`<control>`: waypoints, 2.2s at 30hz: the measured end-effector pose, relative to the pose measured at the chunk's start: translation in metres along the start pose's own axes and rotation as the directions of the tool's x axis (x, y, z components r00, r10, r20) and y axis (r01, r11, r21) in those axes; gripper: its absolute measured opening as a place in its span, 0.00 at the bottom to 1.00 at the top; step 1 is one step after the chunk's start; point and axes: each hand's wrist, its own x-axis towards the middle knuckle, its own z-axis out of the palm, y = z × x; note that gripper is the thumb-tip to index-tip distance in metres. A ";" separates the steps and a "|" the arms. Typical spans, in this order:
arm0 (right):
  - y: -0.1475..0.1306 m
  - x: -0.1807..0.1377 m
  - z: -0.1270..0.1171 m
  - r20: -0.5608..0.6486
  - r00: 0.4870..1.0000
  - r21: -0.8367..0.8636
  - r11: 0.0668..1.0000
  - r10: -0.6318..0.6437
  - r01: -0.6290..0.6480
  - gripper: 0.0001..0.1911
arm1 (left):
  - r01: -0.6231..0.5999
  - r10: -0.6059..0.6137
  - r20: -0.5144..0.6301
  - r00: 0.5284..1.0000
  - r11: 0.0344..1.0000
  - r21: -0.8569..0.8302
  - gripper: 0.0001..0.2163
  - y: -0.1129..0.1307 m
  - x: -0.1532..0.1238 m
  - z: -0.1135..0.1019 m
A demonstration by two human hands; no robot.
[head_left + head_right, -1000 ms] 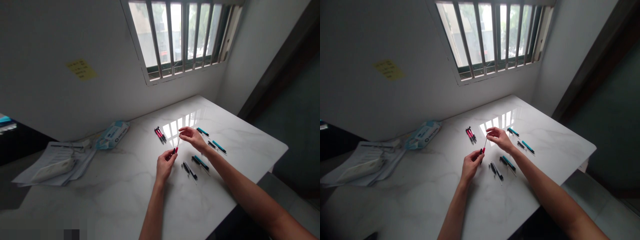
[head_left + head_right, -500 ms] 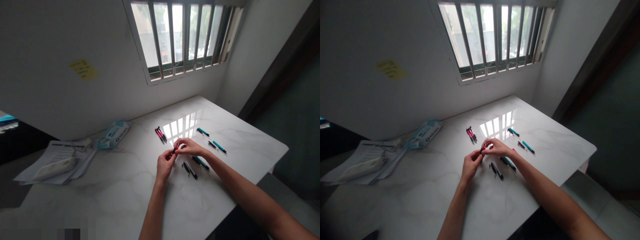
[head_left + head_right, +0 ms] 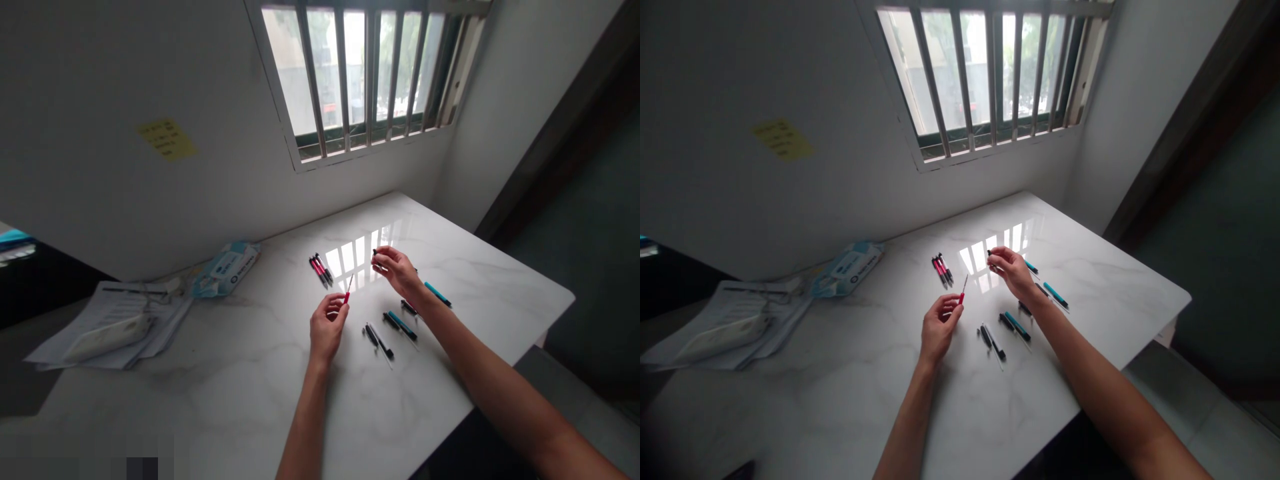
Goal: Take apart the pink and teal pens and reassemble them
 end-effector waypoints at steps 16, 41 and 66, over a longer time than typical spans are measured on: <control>-0.006 -0.005 -0.011 0.410 0.908 -0.565 0.760 -0.080 0.322 0.13 | -0.102 0.119 -0.091 0.989 0.980 0.173 0.08 -0.003 0.001 -0.006; 0.004 -0.020 0.009 0.552 0.833 -0.582 0.696 -0.041 0.421 0.10 | -0.238 0.250 0.009 0.968 0.914 0.329 0.08 0.002 -0.001 -0.009; -0.003 -0.019 0.001 0.506 0.850 -0.694 0.655 0.149 0.298 0.14 | -0.247 0.263 -0.025 0.964 0.931 0.269 0.07 0.005 -0.001 -0.009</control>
